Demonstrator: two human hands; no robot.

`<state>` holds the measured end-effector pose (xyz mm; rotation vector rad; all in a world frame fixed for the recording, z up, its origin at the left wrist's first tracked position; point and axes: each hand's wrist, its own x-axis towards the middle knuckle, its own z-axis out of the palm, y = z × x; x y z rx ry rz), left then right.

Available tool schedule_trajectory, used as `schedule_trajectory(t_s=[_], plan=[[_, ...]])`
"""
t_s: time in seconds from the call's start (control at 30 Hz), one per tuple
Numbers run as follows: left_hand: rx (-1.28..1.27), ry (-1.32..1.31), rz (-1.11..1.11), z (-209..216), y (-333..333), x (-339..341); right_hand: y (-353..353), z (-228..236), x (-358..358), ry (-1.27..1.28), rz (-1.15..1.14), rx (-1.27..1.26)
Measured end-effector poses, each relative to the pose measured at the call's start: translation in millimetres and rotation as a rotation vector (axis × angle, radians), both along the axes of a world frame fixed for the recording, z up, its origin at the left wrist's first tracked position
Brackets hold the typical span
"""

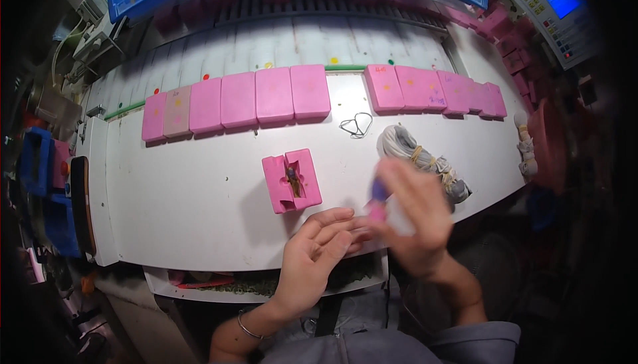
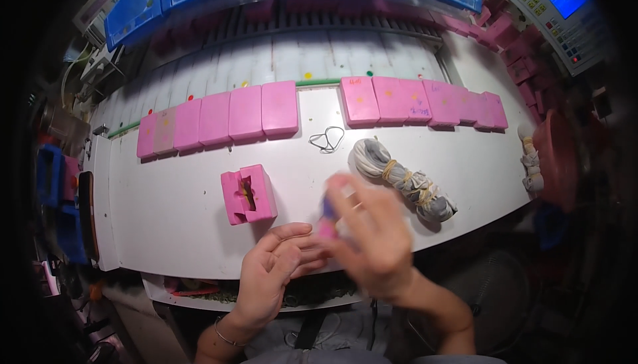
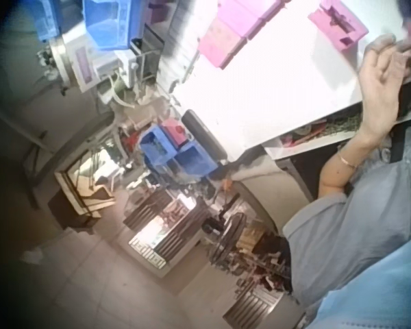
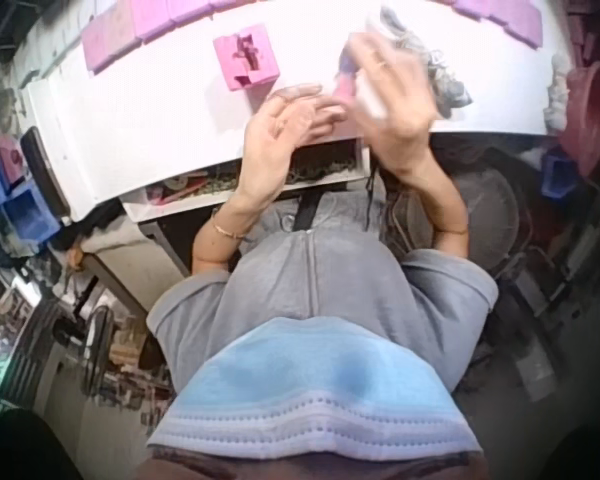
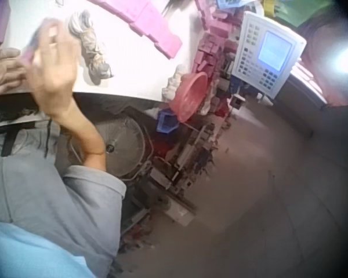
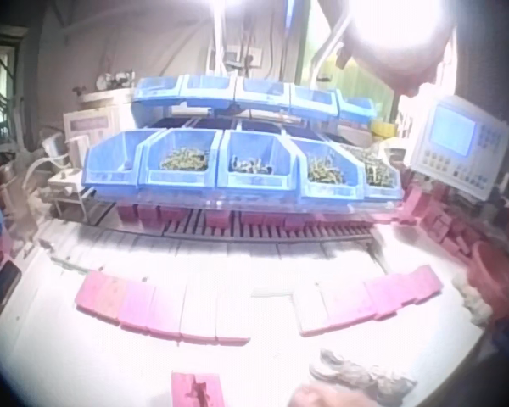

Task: The person assembles small rubber bands into pink plastic molds at a workbench. They repeatedly pick up rubber bands, place them into the molds, press the molds together, and then remove the formed items, placing them into blue bins.

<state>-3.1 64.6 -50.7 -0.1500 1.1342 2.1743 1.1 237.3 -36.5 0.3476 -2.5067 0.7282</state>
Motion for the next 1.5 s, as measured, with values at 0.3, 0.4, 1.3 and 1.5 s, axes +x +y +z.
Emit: schedule_trajectory(t_s=[0.3, 0.4, 1.3, 1.5], plan=[[-0.191, 0.276, -0.022, -2, -13, 4, 38, -11, -39, -0.063, -0.223, 0.336], [-0.258, 0.385, 0.12, 2, -25, 4, 38, -3, -35, -0.066, -0.271, 0.307], [-0.496, 0.791, 0.353, -2, -15, -58, 33, -17, -32, -0.042, -0.248, 0.394], [-0.348, 0.69, 0.297, -7, -8, -61, -9, -18, -13, -0.191, -0.005, 0.284]])
